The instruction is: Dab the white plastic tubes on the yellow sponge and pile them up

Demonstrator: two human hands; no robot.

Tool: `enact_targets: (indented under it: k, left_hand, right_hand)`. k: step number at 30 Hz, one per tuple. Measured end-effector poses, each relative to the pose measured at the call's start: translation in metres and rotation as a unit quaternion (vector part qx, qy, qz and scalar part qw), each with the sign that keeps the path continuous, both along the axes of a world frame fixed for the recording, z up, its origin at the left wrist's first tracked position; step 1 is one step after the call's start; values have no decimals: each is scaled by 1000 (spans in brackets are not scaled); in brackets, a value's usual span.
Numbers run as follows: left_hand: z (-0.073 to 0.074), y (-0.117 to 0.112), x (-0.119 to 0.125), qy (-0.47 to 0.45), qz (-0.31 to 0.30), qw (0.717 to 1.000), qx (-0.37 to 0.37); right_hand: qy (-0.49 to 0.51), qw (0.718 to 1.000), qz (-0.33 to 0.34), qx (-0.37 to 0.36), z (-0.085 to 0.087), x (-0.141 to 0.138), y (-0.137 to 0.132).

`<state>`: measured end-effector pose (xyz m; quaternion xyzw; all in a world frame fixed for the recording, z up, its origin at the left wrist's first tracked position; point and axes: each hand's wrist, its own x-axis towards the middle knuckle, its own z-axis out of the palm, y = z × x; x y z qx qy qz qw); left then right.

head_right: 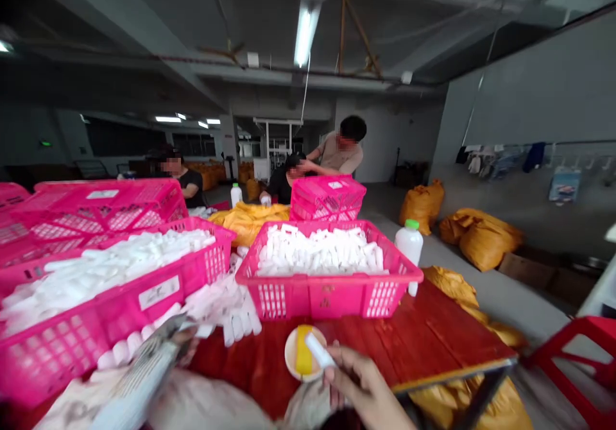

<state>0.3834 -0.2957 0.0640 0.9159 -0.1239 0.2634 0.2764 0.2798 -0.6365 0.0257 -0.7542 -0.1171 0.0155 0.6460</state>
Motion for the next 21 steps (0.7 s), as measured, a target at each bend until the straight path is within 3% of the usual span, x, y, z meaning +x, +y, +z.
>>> enact_targets:
  k: [2,4,5,7,11,13,16,19,21]
  left_hand:
    - [-14,-16,-36,94,-67,979,-169]
    - [-20,-38,-66,208,-139,895,-369]
    - [-20,-50,-78,256,-162,850,-431]
    - [-18,-69,-92,325,-184,798,-473]
    - [-9,-88,-97,373,-208,735,-527]
    - [-3,-90,-95,385,-227,735,-510]
    - [8,-85,-93,400,-262,765,-433]
    - [14,-76,-100,438,-319,790,-286]
    - [11,-72,-112,451,-350,797,-199]
  right_hand:
    - [-21,999,-8,-24,11,-9,6]
    - [-47,997,-18,-60,20,-14,11]
    - [-60,995,-20,-79,23,-17,13]
    - [-85,990,-22,-112,27,-22,16]
    - [-133,977,-13,-164,31,-31,15]
    - [-162,968,-10,-193,33,-32,12]
    - [-210,947,-2,-242,35,-32,4]
    - [-224,931,55,-284,37,-37,0]
    - [-209,924,107,-300,36,-44,3]
